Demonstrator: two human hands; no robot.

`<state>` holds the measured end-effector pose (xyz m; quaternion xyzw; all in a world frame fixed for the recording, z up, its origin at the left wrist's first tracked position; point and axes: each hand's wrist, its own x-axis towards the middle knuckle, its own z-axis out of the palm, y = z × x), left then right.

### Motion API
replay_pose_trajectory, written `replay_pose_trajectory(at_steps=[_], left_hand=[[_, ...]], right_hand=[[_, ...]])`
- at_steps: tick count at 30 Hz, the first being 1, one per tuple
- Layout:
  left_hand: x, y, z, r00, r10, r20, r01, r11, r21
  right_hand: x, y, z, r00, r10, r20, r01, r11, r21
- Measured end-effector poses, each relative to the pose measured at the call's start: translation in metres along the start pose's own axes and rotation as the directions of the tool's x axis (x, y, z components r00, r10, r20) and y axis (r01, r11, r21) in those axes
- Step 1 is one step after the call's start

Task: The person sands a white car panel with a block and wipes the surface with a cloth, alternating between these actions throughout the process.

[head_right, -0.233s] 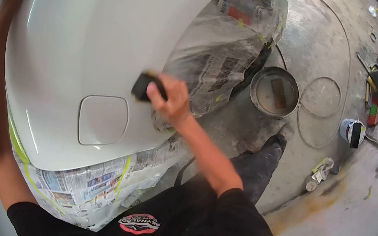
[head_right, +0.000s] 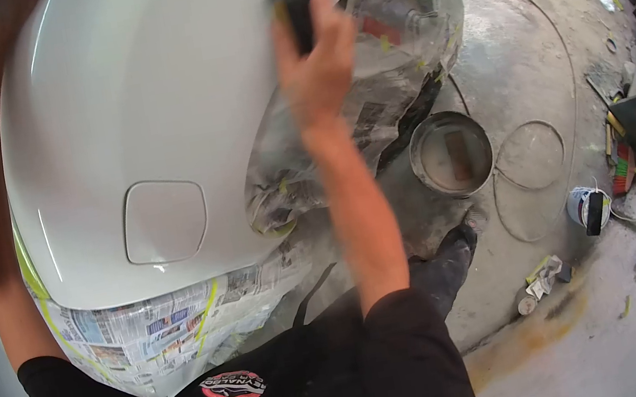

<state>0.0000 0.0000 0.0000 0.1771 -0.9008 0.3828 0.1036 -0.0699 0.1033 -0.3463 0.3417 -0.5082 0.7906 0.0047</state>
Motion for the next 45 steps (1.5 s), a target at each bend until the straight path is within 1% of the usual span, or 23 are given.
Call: replay_pose_trajectory(at_steps=[3,6,8,10,13,14,15,16,17,19,22,24,27,28,29,31,34,36,37,38,41,43,45], left_hand=[[0.008,0.003,-0.003,1.000,-0.007,0.003,0.007,1.000,0.007],[0.011,-0.007,0.001,0.999,-0.050,0.018,0.051,0.998,-0.029],[0.010,-0.013,0.006,0.994,-0.100,0.032,0.103,0.992,-0.078],[0.005,-0.027,0.005,0.986,-0.151,0.069,0.158,0.981,-0.111],[-0.015,-0.056,0.000,0.985,-0.074,0.156,0.074,0.997,0.003],[-0.011,-0.052,0.000,0.989,-0.056,0.139,0.058,0.998,-0.005],[-0.009,-0.046,-0.001,0.992,-0.041,0.121,0.043,0.999,-0.014],[-0.007,-0.042,-0.002,0.994,-0.028,0.104,0.030,0.999,-0.020],[-0.006,-0.040,-0.004,0.992,-0.033,0.125,0.041,0.997,-0.062],[-0.008,-0.036,-0.005,0.990,-0.063,0.126,0.073,0.995,-0.075],[-0.006,-0.035,-0.006,0.986,-0.099,0.136,0.106,0.993,-0.048],[-0.007,-0.037,-0.004,0.983,-0.106,0.147,0.113,0.993,-0.038],[-0.003,-0.036,-0.005,0.986,-0.091,0.143,0.100,0.993,-0.058],[-0.002,-0.032,-0.004,0.987,-0.086,0.132,0.095,0.993,-0.063],[-0.001,-0.029,-0.005,0.989,-0.084,0.121,0.093,0.993,-0.068],[0.001,-0.029,-0.008,0.988,-0.083,0.134,0.094,0.992,-0.078],[-0.002,-0.028,-0.007,0.986,-0.081,0.145,0.091,0.994,-0.062],[0.002,-0.029,-0.005,0.990,-0.057,0.126,0.064,0.997,-0.052],[0.005,-0.026,-0.006,0.992,-0.048,0.117,0.054,0.997,-0.054],[0.006,-0.024,-0.008,0.993,-0.039,0.108,0.045,0.997,-0.058],[0.002,-0.026,-0.006,0.993,-0.066,0.097,0.074,0.994,-0.083],[-0.002,-0.029,0.000,0.991,-0.074,0.108,0.083,0.993,-0.079],[0.003,-0.023,-0.009,0.992,-0.070,0.108,0.076,0.996,-0.050]], right_hand=[[-0.084,-0.033,-0.017,0.972,-0.194,0.137,0.198,0.980,-0.023],[-0.050,-0.007,-0.014,0.966,-0.221,0.137,0.217,0.975,0.049],[0.030,0.052,0.004,0.994,-0.101,0.040,0.102,0.994,-0.025],[0.113,0.114,0.009,0.972,0.235,0.029,-0.235,0.972,0.016],[0.139,0.135,0.011,0.950,0.312,-0.009,-0.312,0.950,-0.036],[0.119,0.117,0.007,0.950,0.306,0.060,-0.307,0.952,-0.001],[0.088,0.092,0.008,0.999,0.035,-0.006,-0.036,0.981,-0.192],[0.051,0.058,0.008,1.000,-0.010,0.002,0.010,0.992,-0.127],[0.019,0.031,-0.003,0.986,-0.139,0.090,0.146,0.986,-0.083],[-0.030,0.009,-0.012,0.977,-0.051,0.209,0.045,0.998,0.037],[0.053,0.086,0.001,0.996,0.075,0.055,-0.076,0.997,0.028],[0.122,0.144,0.004,0.876,0.483,0.007,-0.483,0.876,0.000],[0.125,0.150,0.005,0.860,0.509,-0.029,-0.508,0.861,0.034],[0.100,0.133,0.005,0.906,0.422,-0.016,-0.423,0.906,-0.005],[0.075,0.103,0.002,0.967,0.256,-0.013,-0.256,0.966,-0.020],[0.009,0.050,-0.008,0.986,0.103,0.133,-0.109,0.993,0.037],[0.019,0.073,-0.008,0.972,0.199,0.121,-0.206,0.977,0.050],[0.088,0.132,0.007,0.929,0.367,-0.043,-0.369,0.925,-0.087],[0.125,0.150,0.004,0.813,0.582,-0.008,-0.582,0.813,0.004],[0.149,0.159,0.000,0.649,0.759,0.048,-0.760,0.645,0.078],[0.155,0.157,-0.020,0.631,0.766,0.120,-0.775,0.629,0.058],[0.116,0.183,-0.051,0.677,0.709,0.198,-0.719,0.694,-0.029],[0.086,0.172,-0.111,0.664,0.694,0.277,-0.669,0.717,-0.195]])
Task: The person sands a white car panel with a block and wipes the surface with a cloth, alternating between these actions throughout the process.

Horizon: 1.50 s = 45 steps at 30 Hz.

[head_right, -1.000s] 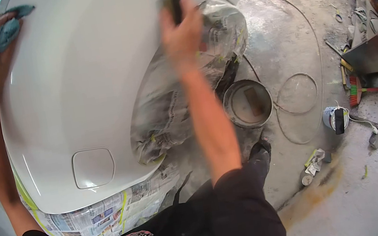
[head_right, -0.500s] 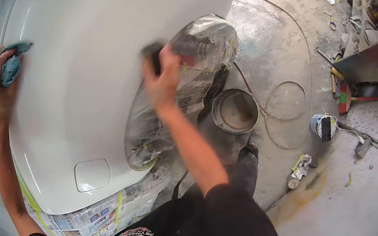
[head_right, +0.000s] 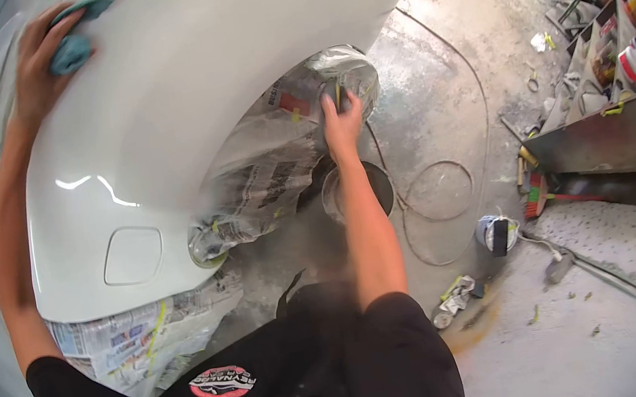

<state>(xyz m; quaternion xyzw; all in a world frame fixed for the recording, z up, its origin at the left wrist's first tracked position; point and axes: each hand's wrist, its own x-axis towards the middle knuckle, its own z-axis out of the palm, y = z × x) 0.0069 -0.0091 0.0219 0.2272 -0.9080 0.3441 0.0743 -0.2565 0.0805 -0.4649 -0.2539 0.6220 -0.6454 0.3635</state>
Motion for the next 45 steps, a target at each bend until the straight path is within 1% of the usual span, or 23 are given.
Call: replay_pose_trajectory(at_steps=[1,3,4,6,7,8,9,10,11,12,14,17,20,23,26,29,31,34,36,38,41,43,45], left_hand=[[0.012,0.015,-0.007,1.000,0.011,-0.003,-0.011,1.000,0.025],[0.005,0.034,-0.023,0.999,0.000,0.036,-0.002,0.998,0.057],[-0.007,0.043,-0.025,0.997,-0.022,0.070,0.018,0.997,0.069],[-0.039,0.060,-0.010,0.997,-0.035,0.075,0.032,0.999,0.034],[-0.065,0.074,0.010,0.998,-0.030,0.056,0.031,0.999,-0.018],[-0.083,0.100,0.019,0.999,-0.031,0.043,0.032,0.999,-0.038],[-0.106,0.120,0.031,0.995,0.004,0.096,0.001,0.999,-0.054],[-0.117,0.143,0.033,0.987,0.058,0.149,-0.043,0.994,-0.103],[-0.128,0.165,0.046,0.970,0.100,0.222,-0.078,0.991,-0.104],[-0.133,0.181,0.059,0.932,0.181,0.314,-0.161,0.983,-0.089],[-0.125,0.208,0.099,0.935,0.222,0.275,-0.200,0.974,-0.108],[-0.056,0.226,0.136,0.820,0.355,0.449,-0.383,0.923,-0.031],[0.018,0.246,0.208,0.838,0.392,0.380,-0.442,0.895,0.053],[0.084,0.261,0.271,0.885,0.360,0.296,-0.402,0.911,0.093],[0.080,0.260,0.296,0.904,0.376,0.201,-0.399,0.913,0.085],[0.034,0.252,0.248,0.858,0.393,0.330,-0.409,0.912,-0.023],[-0.022,0.242,0.207,0.807,0.446,0.386,-0.479,0.878,-0.013],[-0.117,0.230,0.132,0.739,0.469,0.483,-0.527,0.850,-0.020],[-0.185,0.226,0.088,0.737,0.469,0.487,-0.461,0.876,-0.146],[-0.251,0.221,0.059,0.728,0.456,0.513,-0.365,0.890,-0.273],[-0.277,0.198,0.006,0.690,0.347,0.635,-0.143,0.926,-0.350],[-0.266,0.153,-0.021,0.813,0.301,0.499,-0.183,0.945,-0.272],[-0.227,0.101,-0.050,0.885,0.227,0.407,-0.184,0.973,-0.142]], right_hand=[[-0.018,0.042,-0.029,0.998,0.003,0.059,-0.003,1.000,0.004],[-0.075,0.082,-0.123,0.983,0.036,0.180,0.044,0.905,-0.423],[-0.107,0.095,-0.178,0.957,0.187,0.221,-0.024,0.812,-0.583],[-0.177,0.171,-0.312,0.915,0.343,0.214,-0.129,0.748,-0.651],[-0.224,0.212,-0.386,0.891,0.452,0.050,-0.257,0.590,-0.765],[-0.265,0.193,-0.445,0.825,0.565,-0.005,-0.332,0.479,-0.813],[-0.317,0.242,-0.520,0.786,0.578,-0.220,-0.442,0.276,-0.853],[-0.366,0.260,-0.584,0.767,0.592,-0.248,-0.506,0.320,-0.801],[-0.386,0.171,-0.575,0.688,0.623,-0.372,-0.569,0.143,-0.810],[-0.416,0.150,-0.586,0.569,0.678,-0.465,-0.745,0.184,-0.641],[-0.462,0.126,-0.596,0.489,0.603,-0.631,-0.832,0.105,-0.544],[-0.486,0.113,-0.582,0.360,0.625,-0.693,-0.928,0.162,-0.335],[-0.471,0.106,-0.530,0.609,0.550,-0.571,-0.784,0.525,-0.331],[-0.431,0.116,-0.503,0.753,0.462,-0.468,-0.650,0.416,-0.636],[-0.375,0.118,-0.482,0.846,0.384,-0.371,-0.530,0.516,-0.674],[-0.309,0.111,-0.446,0.915,0.245,-0.320,-0.399,0.658,-0.638],[-0.264,0.119,-0.417,0.953,0.128,-0.275,-0.291,0.636,-0.715],[-0.201,0.100,-0.327,0.985,0.025,-0.172,-0.128,0.777,-0.616],[-0.167,0.091,-0.247,0.984,-0.123,-0.128,0.036,0.844,-0.535],[-0.148,0.050,-0.155,0.978,-0.172,-0.115,0.123,0.931,-0.343],[-0.143,-0.019,-0.039,0.953,-0.302,-0.003,0.299,0.943,-0.144],[-0.139,-0.050,0.025,0.881,-0.469,-0.068,0.467,0.883,-0.049],[-0.130,-0.069,0.073,0.849,-0.514,-0.126,0.521,0.853,0.031]])
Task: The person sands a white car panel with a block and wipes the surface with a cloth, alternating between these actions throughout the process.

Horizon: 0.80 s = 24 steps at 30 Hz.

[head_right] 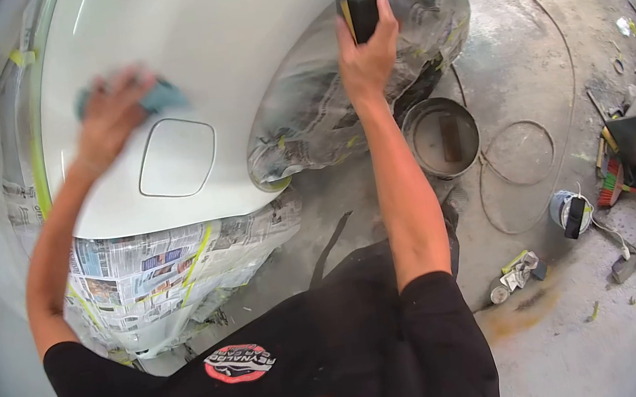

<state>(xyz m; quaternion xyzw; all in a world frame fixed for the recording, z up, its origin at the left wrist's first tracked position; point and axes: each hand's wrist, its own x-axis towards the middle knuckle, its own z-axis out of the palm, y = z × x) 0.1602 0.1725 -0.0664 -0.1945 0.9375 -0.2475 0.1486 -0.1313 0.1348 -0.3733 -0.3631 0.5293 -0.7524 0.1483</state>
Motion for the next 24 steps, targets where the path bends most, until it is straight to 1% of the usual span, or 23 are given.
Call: replay_pose_trajectory(at_steps=[1,3,4,5,6,8,9,10,12,13,14,15,17,18,20,21,22,23,24], left_hand=[[0.009,-0.026,-0.020,0.998,0.010,-0.064,-0.002,0.993,0.117],[0.015,-0.082,-0.051,0.999,-0.027,-0.040,0.033,0.982,0.185],[0.029,-0.089,-0.063,0.997,-0.026,-0.068,0.041,0.974,0.222],[0.029,-0.116,-0.061,0.993,0.051,-0.107,-0.028,0.977,0.210],[0.036,-0.127,-0.056,0.984,0.049,-0.169,-0.024,0.989,0.145],[0.058,-0.136,-0.050,0.955,0.034,-0.294,-0.031,0.999,0.014],[0.074,-0.127,-0.055,0.951,0.036,-0.307,-0.033,0.999,0.013],[0.088,-0.119,-0.060,0.956,-0.030,-0.290,0.028,1.000,-0.013],[0.107,-0.110,-0.066,0.954,-0.168,-0.250,0.157,0.986,-0.065],[0.106,-0.118,-0.060,0.941,-0.146,-0.305,0.149,0.989,-0.016],[0.100,-0.131,-0.053,0.929,-0.122,-0.350,0.143,0.989,0.035],[0.099,-0.140,-0.046,0.916,-0.091,-0.391,0.134,0.987,0.083],[0.109,-0.139,-0.041,0.866,-0.045,-0.499,0.057,0.998,0.008],[0.111,-0.138,-0.040,0.833,-0.029,-0.552,0.017,0.999,-0.028],[0.094,-0.145,-0.042,0.883,-0.082,-0.461,0.107,0.994,0.028],[0.088,-0.147,-0.044,0.901,-0.112,-0.419,0.150,0.987,0.059],[0.089,-0.146,-0.045,0.906,-0.097,-0.411,0.129,0.990,0.050],[0.092,-0.146,-0.047,0.910,-0.081,-0.406,0.108,0.993,0.044],[0.094,-0.144,-0.048,0.915,-0.066,-0.399,0.088,0.995,0.036]], right_hand=[[0.003,-0.001,0.020,0.999,-0.022,-0.031,0.022,1.000,0.003],[0.003,-0.004,0.050,0.992,-0.068,-0.107,0.069,0.998,0.000],[-0.010,-0.010,0.060,0.989,-0.062,-0.131,0.063,0.998,0.000],[-0.031,-0.021,0.067,0.986,-0.057,-0.157,0.058,0.998,0.000],[-0.057,-0.031,0.073,0.982,-0.052,-0.181,0.052,0.999,-0.001],[-0.135,-0.039,0.086,0.981,-0.141,-0.134,0.138,0.990,-0.031],[-0.180,-0.043,0.083,0.980,-0.194,-0.053,0.192,0.981,-0.036],[-0.206,-0.045,0.077,0.969,-0.246,0.027,0.247,0.968,-0.044],[-0.199,-0.043,0.071,0.967,-0.254,0.011,0.255,0.967,-0.017],[-0.195,-0.042,0.072,0.966,-0.258,0.008,0.258,0.966,0.008],[-0.168,-0.033,0.076,0.966,-0.257,-0.024,0.256,0.966,-0.035],[-0.123,-0.019,0.078,0.966,-0.254,-0.059,0.249,0.965,-0.081],[-0.021,-0.013,0.068,0.981,-0.115,-0.157,0.122,0.992,0.036],[-0.004,-0.006,0.070,0.979,-0.088,-0.183,0.095,0.995,0.026],[0.015,0.002,0.068,0.971,-0.043,-0.237,0.045,0.999,0.003],[-0.011,-0.017,0.069,0.972,-0.055,-0.227,0.046,0.998,-0.046],[-0.058,-0.021,0.082,0.967,-0.134,-0.218,0.140,0.990,0.010],[-0.111,-0.026,0.086,0.961,-0.242,-0.133,0.240,0.970,-0.030],[-0.164,-0.041,0.079,0.928,-0.372,-0.004,0.369,0.922,-0.118]])
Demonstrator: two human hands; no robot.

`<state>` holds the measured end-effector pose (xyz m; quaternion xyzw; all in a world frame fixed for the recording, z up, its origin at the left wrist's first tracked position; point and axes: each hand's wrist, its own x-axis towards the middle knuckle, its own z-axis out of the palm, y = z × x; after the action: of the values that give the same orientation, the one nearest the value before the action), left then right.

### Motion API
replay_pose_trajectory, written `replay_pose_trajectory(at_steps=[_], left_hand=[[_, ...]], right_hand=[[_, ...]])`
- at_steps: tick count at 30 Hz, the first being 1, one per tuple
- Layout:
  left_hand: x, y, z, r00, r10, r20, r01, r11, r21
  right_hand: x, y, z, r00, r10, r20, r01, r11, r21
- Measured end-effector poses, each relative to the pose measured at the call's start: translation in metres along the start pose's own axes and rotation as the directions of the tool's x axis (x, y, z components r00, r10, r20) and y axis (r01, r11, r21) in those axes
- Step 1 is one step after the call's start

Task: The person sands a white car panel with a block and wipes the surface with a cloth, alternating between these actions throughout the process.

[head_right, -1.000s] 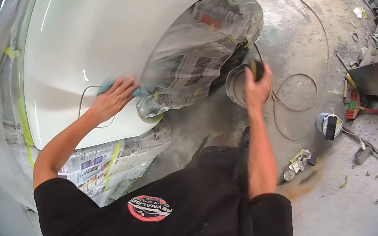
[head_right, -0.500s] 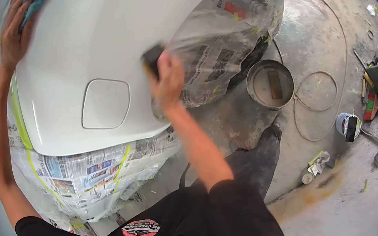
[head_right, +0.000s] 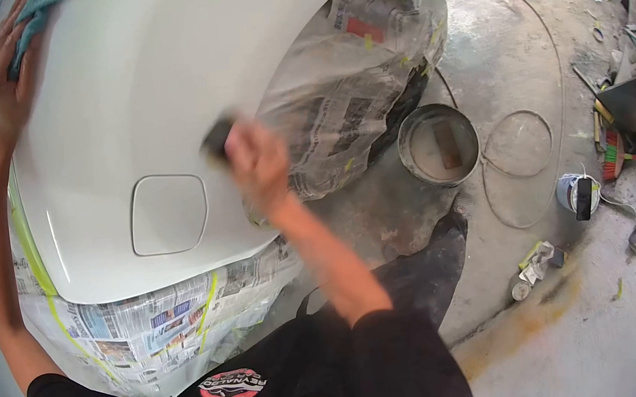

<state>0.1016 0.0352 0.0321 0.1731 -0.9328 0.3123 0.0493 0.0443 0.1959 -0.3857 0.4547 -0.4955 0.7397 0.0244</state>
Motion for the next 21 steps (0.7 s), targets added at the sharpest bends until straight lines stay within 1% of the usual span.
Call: replay_pose_trajectory(at_steps=[1,2,3,5,6,7,8,10,11,12,13,14,15,18,19,20,21], left_hand=[[0.002,0.003,-0.002,1.000,0.010,0.024,-0.011,0.999,0.037],[0.004,0.006,-0.003,0.999,0.016,0.041,-0.019,0.997,0.077],[0.005,0.008,-0.004,0.998,0.024,0.060,-0.031,0.992,0.121],[0.002,0.004,-0.003,0.999,-0.006,0.053,0.003,0.998,0.058],[0.001,0.001,0.000,0.999,-0.022,0.049,0.021,0.999,0.027],[0.003,-0.001,0.001,0.998,-0.006,0.069,0.004,0.999,0.035],[0.003,-0.003,-0.002,0.996,0.004,0.093,-0.008,0.999,0.044],[0.003,0.001,-0.008,0.991,0.012,0.135,-0.020,0.998,0.058],[0.005,0.003,-0.009,0.990,0.014,0.141,-0.023,0.998,0.061],[0.009,0.004,-0.010,0.990,0.014,0.137,-0.023,0.998,0.066],[0.010,0.005,-0.011,0.989,0.008,0.151,-0.021,0.997,0.080],[0.010,0.004,-0.011,0.986,0.000,0.166,-0.015,0.996,0.092],[0.009,0.004,-0.012,0.983,-0.011,0.184,-0.008,0.994,0.104],[0.010,0.004,-0.012,0.978,-0.049,0.202,0.030,0.995,0.098],[0.008,0.002,-0.012,0.980,-0.040,0.195,0.027,0.997,0.071],[0.007,-0.001,-0.011,0.982,-0.034,0.185,0.026,0.999,0.048],[0.006,-0.002,-0.010,0.984,-0.033,0.176,0.029,0.999,0.025]], right_hand=[[-0.027,-0.015,-0.005,0.997,0.064,0.045,-0.067,0.995,0.072],[-0.035,-0.014,-0.005,0.989,0.117,0.091,-0.129,0.982,0.140],[-0.014,0.005,-0.003,0.995,0.098,0.033,-0.101,0.988,0.120],[0.050,0.074,0.003,0.994,0.070,-0.084,-0.064,0.995,0.071],[0.099,0.114,0.002,0.979,0.167,-0.118,-0.147,0.976,0.162],[0.147,0.150,-0.003,0.957,0.231,-0.175,-0.219,0.972,0.087],[0.174,0.191,-0.004,0.879,0.461,-0.125,-0.434,0.880,0.190],[0.210,0.207,-0.010,0.800,0.581,-0.150,-0.549,0.810,0.206],[0.202,0.201,-0.006,0.791,0.592,-0.157,-0.577,0.806,0.129],[0.189,0.176,-0.006,0.869,0.460,-0.183,-0.445,0.888,0.119],[0.166,0.139,-0.006,0.926,0.319,-0.202,-0.303,0.947,0.105],[0.127,0.113,0.002,0.961,0.211,-0.179,-0.193,0.975,0.112],[0.094,0.082,0.000,0.987,0.112,-0.112,-0.107,0.993,0.052],[0.105,0.098,-0.008,0.991,0.110,-0.080,-0.107,0.994,0.032],[0.133,0.130,-0.007,0.940,0.335,-0.067,-0.325,0.937,0.129],[0.178,0.171,-0.009,0.930,0.335,-0.148,-0.324,0.941,0.095],[0.207,0.226,-0.008,0.890,0.432,-0.144,-0.432,0.901,0.036]])
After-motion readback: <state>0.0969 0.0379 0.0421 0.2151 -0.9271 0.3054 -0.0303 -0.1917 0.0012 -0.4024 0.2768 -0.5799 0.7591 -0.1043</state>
